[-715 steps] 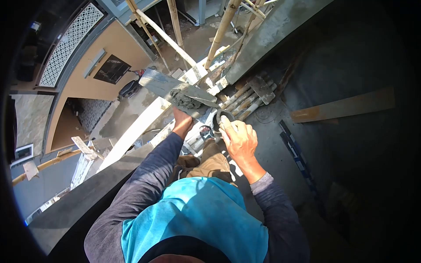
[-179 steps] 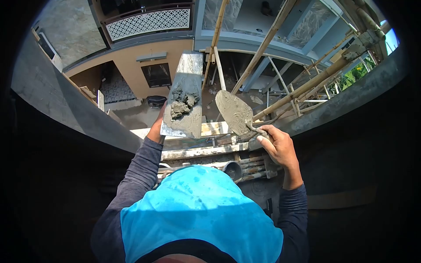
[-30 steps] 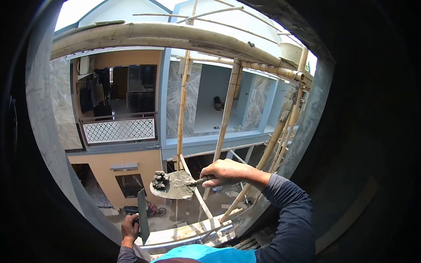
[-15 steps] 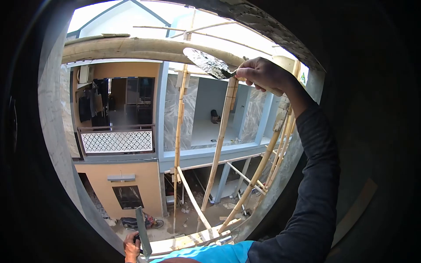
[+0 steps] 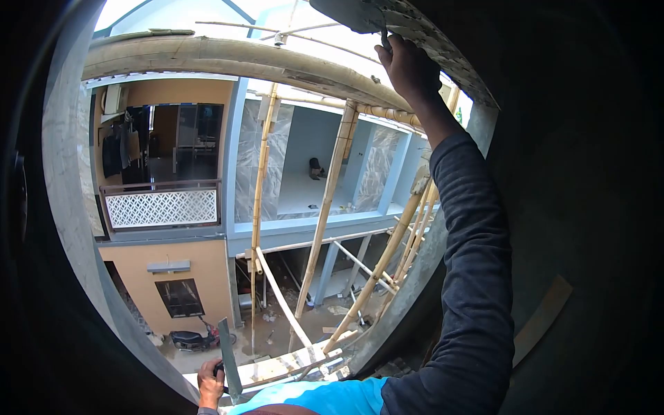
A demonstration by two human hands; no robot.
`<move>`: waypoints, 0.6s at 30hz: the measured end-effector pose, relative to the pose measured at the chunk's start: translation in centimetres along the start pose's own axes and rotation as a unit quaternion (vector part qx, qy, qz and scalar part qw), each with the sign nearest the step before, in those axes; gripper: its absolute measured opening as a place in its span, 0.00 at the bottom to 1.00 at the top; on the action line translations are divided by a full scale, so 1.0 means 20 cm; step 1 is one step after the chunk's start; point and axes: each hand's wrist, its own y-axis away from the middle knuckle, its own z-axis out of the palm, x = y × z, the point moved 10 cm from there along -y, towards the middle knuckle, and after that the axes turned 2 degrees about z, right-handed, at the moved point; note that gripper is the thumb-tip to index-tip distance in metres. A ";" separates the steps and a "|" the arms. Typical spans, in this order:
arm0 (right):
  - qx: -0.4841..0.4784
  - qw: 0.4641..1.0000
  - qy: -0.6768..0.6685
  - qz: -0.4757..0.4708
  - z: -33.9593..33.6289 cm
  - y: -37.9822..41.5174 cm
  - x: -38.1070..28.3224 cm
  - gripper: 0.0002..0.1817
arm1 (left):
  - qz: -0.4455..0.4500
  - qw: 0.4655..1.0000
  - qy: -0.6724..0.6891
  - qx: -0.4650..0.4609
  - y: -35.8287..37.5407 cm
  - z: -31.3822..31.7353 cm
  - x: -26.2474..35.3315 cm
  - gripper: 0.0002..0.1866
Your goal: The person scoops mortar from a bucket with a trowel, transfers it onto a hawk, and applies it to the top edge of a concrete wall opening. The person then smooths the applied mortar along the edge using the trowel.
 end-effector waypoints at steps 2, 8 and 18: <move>0.029 0.999 0.027 0.021 0.00 -0.08 0.04 0.18 | 0.017 1.000 -0.015 0.004 0.01 0.01 0.00 0.14; -0.009 0.993 0.091 0.071 0.03 -0.09 0.21 0.20 | 0.021 1.000 -0.012 0.010 0.03 -0.04 0.01 0.14; 0.112 0.981 0.142 0.068 -0.14 0.25 0.45 0.18 | -0.052 0.999 -0.006 -0.012 0.08 -0.07 -0.12 0.14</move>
